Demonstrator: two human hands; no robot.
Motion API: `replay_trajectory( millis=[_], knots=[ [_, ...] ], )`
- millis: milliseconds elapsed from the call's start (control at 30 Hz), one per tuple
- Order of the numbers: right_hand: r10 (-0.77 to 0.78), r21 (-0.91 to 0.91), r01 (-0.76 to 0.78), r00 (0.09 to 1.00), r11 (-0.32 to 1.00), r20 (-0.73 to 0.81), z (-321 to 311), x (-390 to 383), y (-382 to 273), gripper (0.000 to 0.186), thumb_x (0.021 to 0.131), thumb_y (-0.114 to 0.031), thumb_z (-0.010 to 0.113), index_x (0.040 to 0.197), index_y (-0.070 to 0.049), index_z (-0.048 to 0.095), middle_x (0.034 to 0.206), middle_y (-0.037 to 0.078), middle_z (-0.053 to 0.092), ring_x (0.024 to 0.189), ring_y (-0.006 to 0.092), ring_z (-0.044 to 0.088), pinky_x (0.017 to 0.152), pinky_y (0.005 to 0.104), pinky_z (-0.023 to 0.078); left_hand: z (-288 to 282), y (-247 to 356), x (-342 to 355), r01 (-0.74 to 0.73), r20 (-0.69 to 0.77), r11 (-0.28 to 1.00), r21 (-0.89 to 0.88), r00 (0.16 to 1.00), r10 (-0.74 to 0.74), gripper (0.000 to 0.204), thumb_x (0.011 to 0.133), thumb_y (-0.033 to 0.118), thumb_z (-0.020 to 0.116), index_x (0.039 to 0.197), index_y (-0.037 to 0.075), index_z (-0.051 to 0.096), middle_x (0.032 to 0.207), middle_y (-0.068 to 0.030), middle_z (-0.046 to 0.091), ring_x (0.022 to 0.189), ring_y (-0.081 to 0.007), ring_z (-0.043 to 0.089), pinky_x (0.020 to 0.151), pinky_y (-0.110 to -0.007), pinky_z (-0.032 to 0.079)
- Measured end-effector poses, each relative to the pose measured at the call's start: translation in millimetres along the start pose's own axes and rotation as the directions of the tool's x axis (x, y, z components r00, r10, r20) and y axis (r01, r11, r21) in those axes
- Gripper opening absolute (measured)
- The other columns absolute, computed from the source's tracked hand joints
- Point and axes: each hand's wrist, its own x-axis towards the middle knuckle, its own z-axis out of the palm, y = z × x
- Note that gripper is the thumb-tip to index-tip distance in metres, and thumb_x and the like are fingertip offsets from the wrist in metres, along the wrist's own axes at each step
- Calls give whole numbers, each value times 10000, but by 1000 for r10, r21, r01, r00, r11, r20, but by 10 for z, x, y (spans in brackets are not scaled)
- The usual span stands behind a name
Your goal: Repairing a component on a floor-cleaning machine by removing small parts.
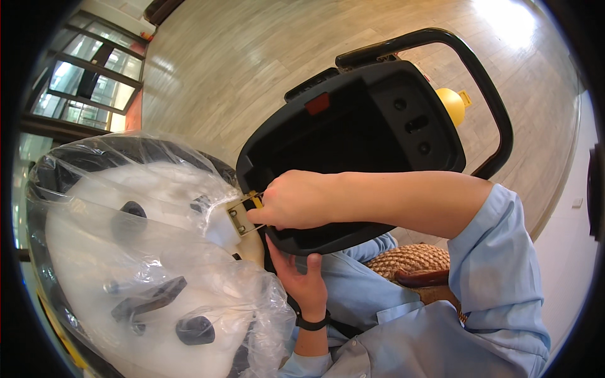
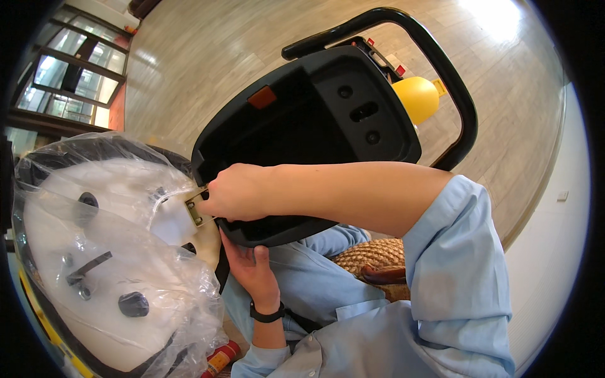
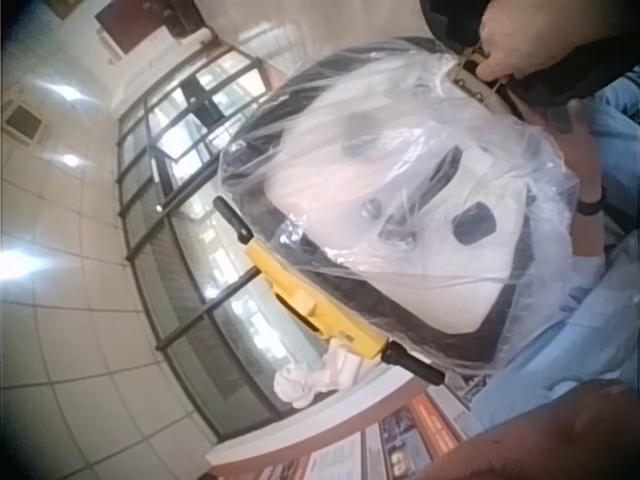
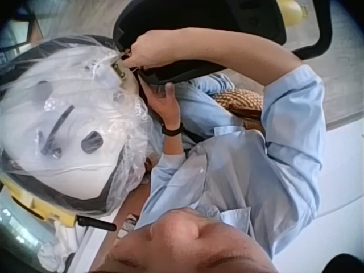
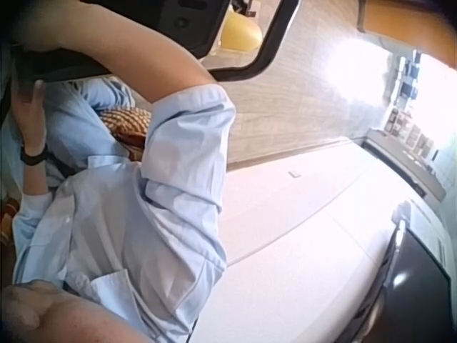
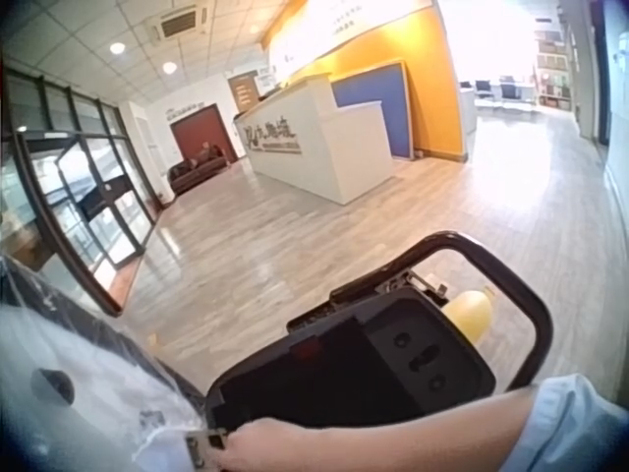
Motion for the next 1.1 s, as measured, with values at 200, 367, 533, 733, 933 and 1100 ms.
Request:
replay_trajectory(
  millis=[200,367,533,733,933,1100],
  knots=[
    [29,75,-41,987,996,161,-101,-15,-33,229,861,-188,740,945,25,720,825,218,730,794,402,748,684,483,603,-42,-41,-8,-6,-9,999,38,1000,6,1118,877,470,863,1643,-47,236,1613,-193,413,1464,-283,449,1211,-439,359],
    [36,-93,-24,992,995,121,-127,-18,-56,233,842,-227,762,875,4,759,778,183,736,767,380,753,670,467,607,-16,-22,-6,3,-4,1000,29,1000,-3,1117,877,474,861,1645,-41,235,1617,-195,406,1465,-282,445,1211,-443,357],
    [-8,-200,21,998,980,68,-111,-16,-54,246,851,-264,770,801,-23,781,728,145,734,741,350,755,653,446,604,-39,-46,-5,-7,-1,1000,29,1000,7,1114,879,473,860,1645,-42,236,1613,-193,409,1459,-279,452,1208,-442,362],
    [69,-155,-53,993,986,100,-58,-8,-2,300,891,-311,771,948,-19,739,755,149,733,759,356,754,654,454,597,-7,-12,3,-10,7,999,34,1000,9,1126,883,489,853,1641,-63,228,1600,-202,428,1450,-281,466,1207,-439,361],
    [102,49,-108,988,993,112,-48,-29,14,318,883,-218,768,1097,-16,646,818,182,734,779,397,746,702,491,604,-5,-15,9,-18,2,999,31,1000,18,1133,882,489,855,1638,-72,225,1599,-208,427,1447,-285,471,1209,-431,359],
    [91,56,-100,986,993,138,32,-2,57,288,848,-119,721,1100,-19,620,850,196,730,828,411,742,705,502,601,-15,-21,14,-12,10,1000,28,1000,12,1135,879,488,858,1639,-69,226,1611,-206,413,1454,-283,464,1213,-432,356]
  ],
)
